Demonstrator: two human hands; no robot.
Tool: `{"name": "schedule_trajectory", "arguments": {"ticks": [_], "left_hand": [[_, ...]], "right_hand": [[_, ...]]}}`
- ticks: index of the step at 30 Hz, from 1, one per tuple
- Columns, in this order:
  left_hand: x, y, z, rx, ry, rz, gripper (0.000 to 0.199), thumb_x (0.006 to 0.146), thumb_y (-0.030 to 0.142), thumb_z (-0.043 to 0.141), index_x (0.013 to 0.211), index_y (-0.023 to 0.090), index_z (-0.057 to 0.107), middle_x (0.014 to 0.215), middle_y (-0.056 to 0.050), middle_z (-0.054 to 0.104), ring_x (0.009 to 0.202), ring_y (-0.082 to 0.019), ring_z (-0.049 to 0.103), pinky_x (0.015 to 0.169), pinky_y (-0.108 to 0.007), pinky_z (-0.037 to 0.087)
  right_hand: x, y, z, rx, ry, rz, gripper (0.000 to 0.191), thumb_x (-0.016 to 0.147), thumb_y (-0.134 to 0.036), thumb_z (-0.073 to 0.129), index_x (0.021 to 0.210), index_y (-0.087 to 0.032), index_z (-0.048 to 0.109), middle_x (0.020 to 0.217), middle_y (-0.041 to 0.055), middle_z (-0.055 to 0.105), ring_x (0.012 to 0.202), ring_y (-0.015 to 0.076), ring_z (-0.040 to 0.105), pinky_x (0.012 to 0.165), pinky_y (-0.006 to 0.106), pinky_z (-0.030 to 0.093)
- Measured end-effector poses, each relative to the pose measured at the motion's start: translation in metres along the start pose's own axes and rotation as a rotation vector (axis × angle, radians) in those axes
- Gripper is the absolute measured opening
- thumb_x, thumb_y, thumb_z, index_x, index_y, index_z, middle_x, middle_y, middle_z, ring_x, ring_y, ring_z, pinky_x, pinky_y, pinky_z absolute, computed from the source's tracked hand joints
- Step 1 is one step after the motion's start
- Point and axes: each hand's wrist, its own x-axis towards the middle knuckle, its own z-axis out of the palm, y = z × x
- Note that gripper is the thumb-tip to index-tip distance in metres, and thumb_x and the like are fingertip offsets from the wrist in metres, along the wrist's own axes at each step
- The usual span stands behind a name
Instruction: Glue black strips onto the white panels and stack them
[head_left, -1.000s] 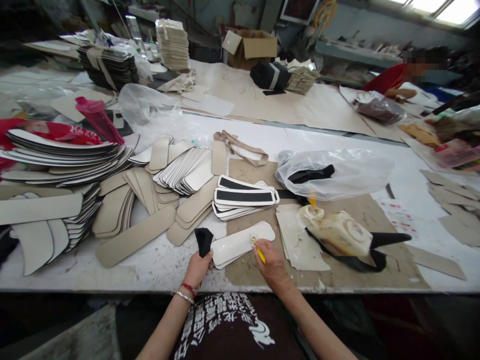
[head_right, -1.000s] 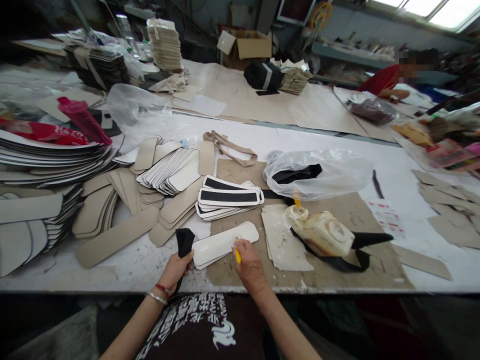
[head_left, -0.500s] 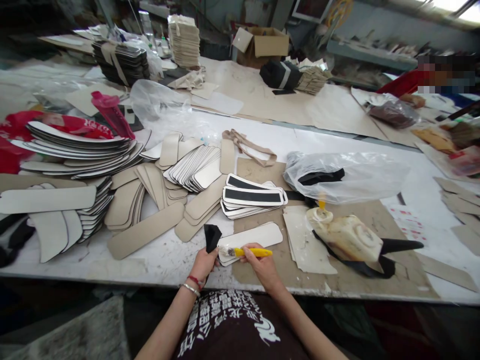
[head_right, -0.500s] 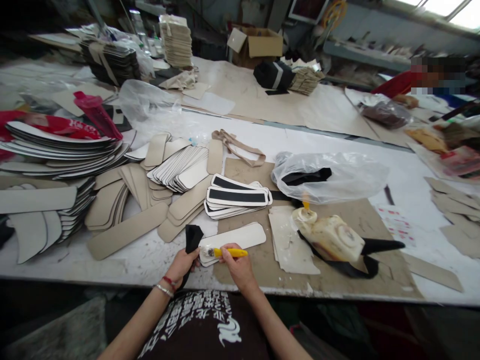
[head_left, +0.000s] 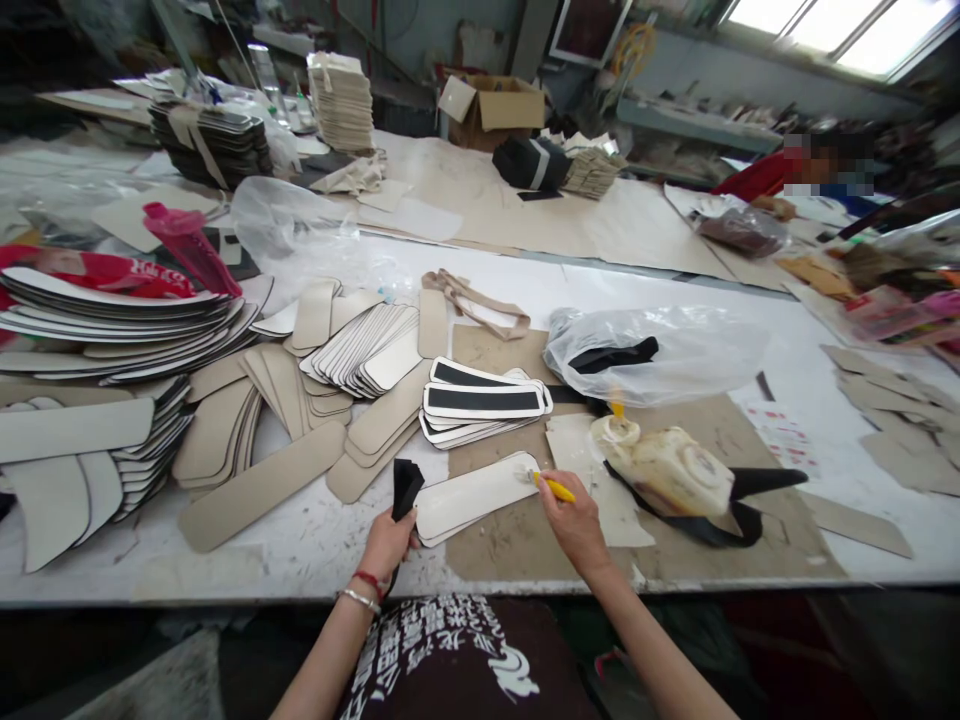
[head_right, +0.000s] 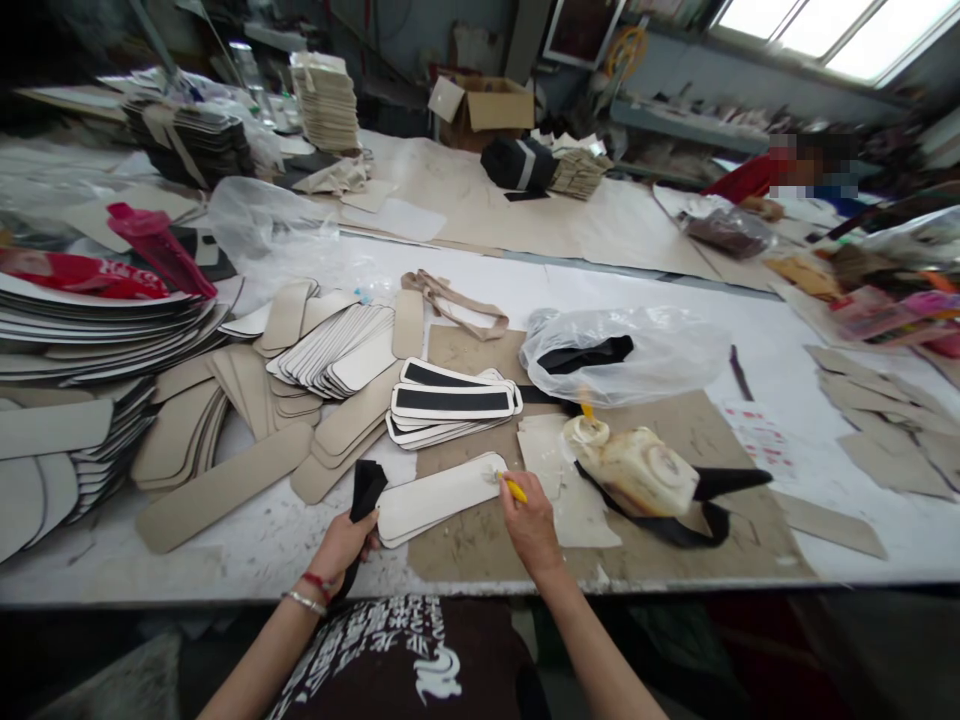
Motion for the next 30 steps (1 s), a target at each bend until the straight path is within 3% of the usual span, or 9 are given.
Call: {"name": "schedule_trajectory", "arguments": {"ticks": [8, 13, 15, 18, 21, 24, 27, 30], "left_hand": [[-0.004, 0.008, -0.005, 0.031, 0.022, 0.01, 0.03, 0.063, 0.04, 0.053, 0.072, 0.012, 0.055, 0.044, 0.001, 0.053, 0.036, -0.011, 0.043, 0.039, -0.023, 0.031], [-0.03, 0.036, -0.023, 0.234, 0.205, 0.046, 0.035, 0.064, 0.047, 0.052, 0.062, 0.013, 0.057, 0.045, -0.002, 0.053, 0.044, -0.015, 0.048, 0.046, -0.026, 0.033], [-0.049, 0.052, -0.022, 0.055, 0.121, 0.058, 0.033, 0.068, 0.045, 0.048, 0.064, 0.013, 0.056, 0.047, -0.001, 0.053, 0.044, -0.013, 0.046, 0.045, -0.024, 0.032], [-0.076, 0.076, -0.007, -0.326, -0.185, 0.082, 0.029, 0.073, 0.041, 0.045, 0.078, 0.014, 0.053, 0.058, -0.002, 0.058, 0.046, -0.01, 0.045, 0.046, -0.022, 0.032], [-0.094, 0.092, 0.01, -0.448, -0.368, 0.095, 0.032, 0.075, 0.043, 0.047, 0.084, 0.013, 0.054, 0.068, -0.006, 0.062, 0.051, -0.01, 0.05, 0.05, -0.023, 0.036], [-0.104, 0.098, 0.021, -0.374, -0.408, 0.109, 0.037, 0.075, 0.045, 0.048, 0.083, 0.01, 0.058, 0.066, -0.008, 0.063, 0.052, -0.011, 0.052, 0.052, -0.023, 0.038], [-0.108, 0.098, 0.026, -0.265, -0.413, 0.107, 0.043, 0.075, 0.046, 0.048, 0.073, 0.006, 0.062, 0.056, -0.008, 0.06, 0.048, -0.01, 0.05, 0.049, -0.021, 0.037], [-0.108, 0.093, 0.029, -0.294, -0.381, 0.075, 0.042, 0.072, 0.046, 0.053, 0.08, 0.006, 0.063, 0.061, -0.008, 0.063, 0.048, -0.011, 0.052, 0.048, -0.022, 0.038]], "right_hand": [[0.001, 0.002, -0.035, -0.093, 0.046, -0.095, 0.015, 0.083, -0.024, 0.043, 0.091, -0.017, 0.053, 0.087, 0.0072, 0.056, 0.085, 0.0168, 0.052, 0.081, 0.033, 0.043], [0.006, -0.011, -0.061, -0.092, 0.08, -0.083, 0.015, 0.083, -0.028, 0.043, 0.085, -0.017, 0.052, 0.085, 0.0073, 0.055, 0.086, 0.0186, 0.05, 0.083, 0.035, 0.039], [0.009, -0.022, -0.063, -0.004, 0.0, -0.021, 0.018, 0.084, -0.03, 0.039, 0.085, -0.018, 0.051, 0.085, 0.0061, 0.055, 0.085, 0.0177, 0.05, 0.081, 0.033, 0.039], [0.014, -0.045, -0.053, 0.199, -0.221, 0.096, 0.021, 0.086, -0.033, 0.033, 0.087, -0.019, 0.05, 0.076, 0.0016, 0.053, 0.072, 0.0137, 0.051, 0.069, 0.026, 0.041], [0.018, -0.075, -0.033, 0.4, -0.39, 0.126, 0.024, 0.085, -0.037, 0.036, 0.081, -0.019, 0.051, 0.067, -0.0012, 0.05, 0.064, 0.012, 0.049, 0.063, 0.024, 0.04], [0.018, -0.099, -0.012, 0.689, -0.533, 0.208, 0.022, 0.079, -0.039, 0.047, 0.072, -0.019, 0.05, 0.059, -0.0035, 0.049, 0.057, 0.0113, 0.05, 0.057, 0.024, 0.041], [0.012, -0.111, 0.001, 1.035, -0.716, 0.375, 0.022, 0.075, -0.041, 0.052, 0.073, -0.021, 0.043, 0.041, -0.01, 0.038, 0.037, 0.0112, 0.046, 0.042, 0.024, 0.04], [0.006, -0.112, 0.003, 1.158, -0.718, 0.465, 0.027, 0.072, -0.043, 0.055, 0.07, -0.022, 0.038, 0.039, -0.0118, 0.034, 0.031, 0.0096, 0.04, 0.035, 0.023, 0.037]]}}
